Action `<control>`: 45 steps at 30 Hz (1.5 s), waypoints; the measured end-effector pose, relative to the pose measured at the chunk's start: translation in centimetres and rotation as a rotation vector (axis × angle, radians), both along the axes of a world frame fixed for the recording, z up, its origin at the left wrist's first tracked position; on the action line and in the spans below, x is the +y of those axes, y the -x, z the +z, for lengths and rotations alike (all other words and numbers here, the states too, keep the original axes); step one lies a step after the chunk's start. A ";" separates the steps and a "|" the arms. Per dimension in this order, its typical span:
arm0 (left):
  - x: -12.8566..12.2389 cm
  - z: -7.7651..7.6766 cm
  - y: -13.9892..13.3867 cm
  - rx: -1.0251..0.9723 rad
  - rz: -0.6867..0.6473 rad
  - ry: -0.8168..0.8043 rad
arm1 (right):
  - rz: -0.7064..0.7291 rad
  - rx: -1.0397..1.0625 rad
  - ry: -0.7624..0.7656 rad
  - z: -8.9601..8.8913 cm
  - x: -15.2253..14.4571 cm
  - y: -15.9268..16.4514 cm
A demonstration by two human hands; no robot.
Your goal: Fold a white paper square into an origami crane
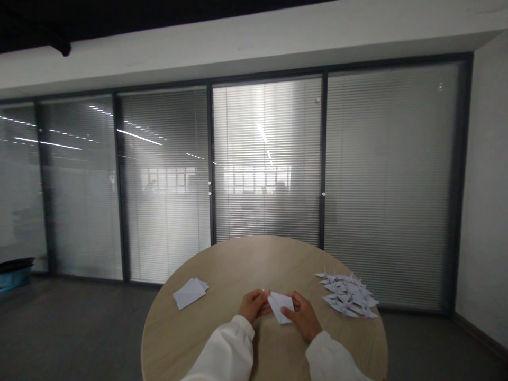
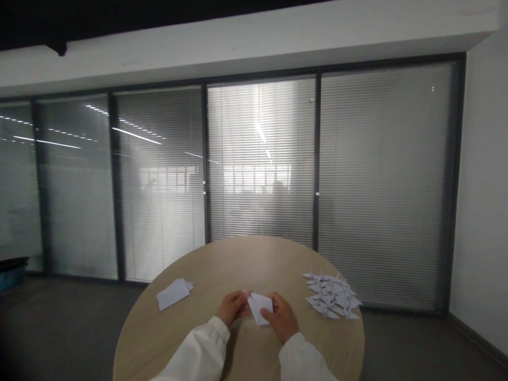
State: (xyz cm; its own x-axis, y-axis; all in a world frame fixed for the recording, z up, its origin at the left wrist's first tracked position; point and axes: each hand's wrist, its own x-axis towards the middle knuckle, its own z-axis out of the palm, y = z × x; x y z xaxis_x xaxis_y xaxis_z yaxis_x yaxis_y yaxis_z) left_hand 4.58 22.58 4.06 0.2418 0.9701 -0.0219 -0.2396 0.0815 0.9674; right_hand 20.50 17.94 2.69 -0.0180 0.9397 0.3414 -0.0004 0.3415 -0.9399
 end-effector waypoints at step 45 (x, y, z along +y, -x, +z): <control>-1.4 0.4 -1.3 0.130 -0.005 -0.170 | 0.029 0.049 0.034 0.2 0.1 -0.1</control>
State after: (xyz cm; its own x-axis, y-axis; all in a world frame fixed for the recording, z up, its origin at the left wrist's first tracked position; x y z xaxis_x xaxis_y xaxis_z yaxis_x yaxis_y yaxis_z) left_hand 5.92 21.15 4.49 0.2528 0.9612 0.1105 -0.1121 -0.0843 0.9901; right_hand 20.60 18.01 2.87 -0.0297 0.9500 0.3107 -0.0566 0.3088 -0.9495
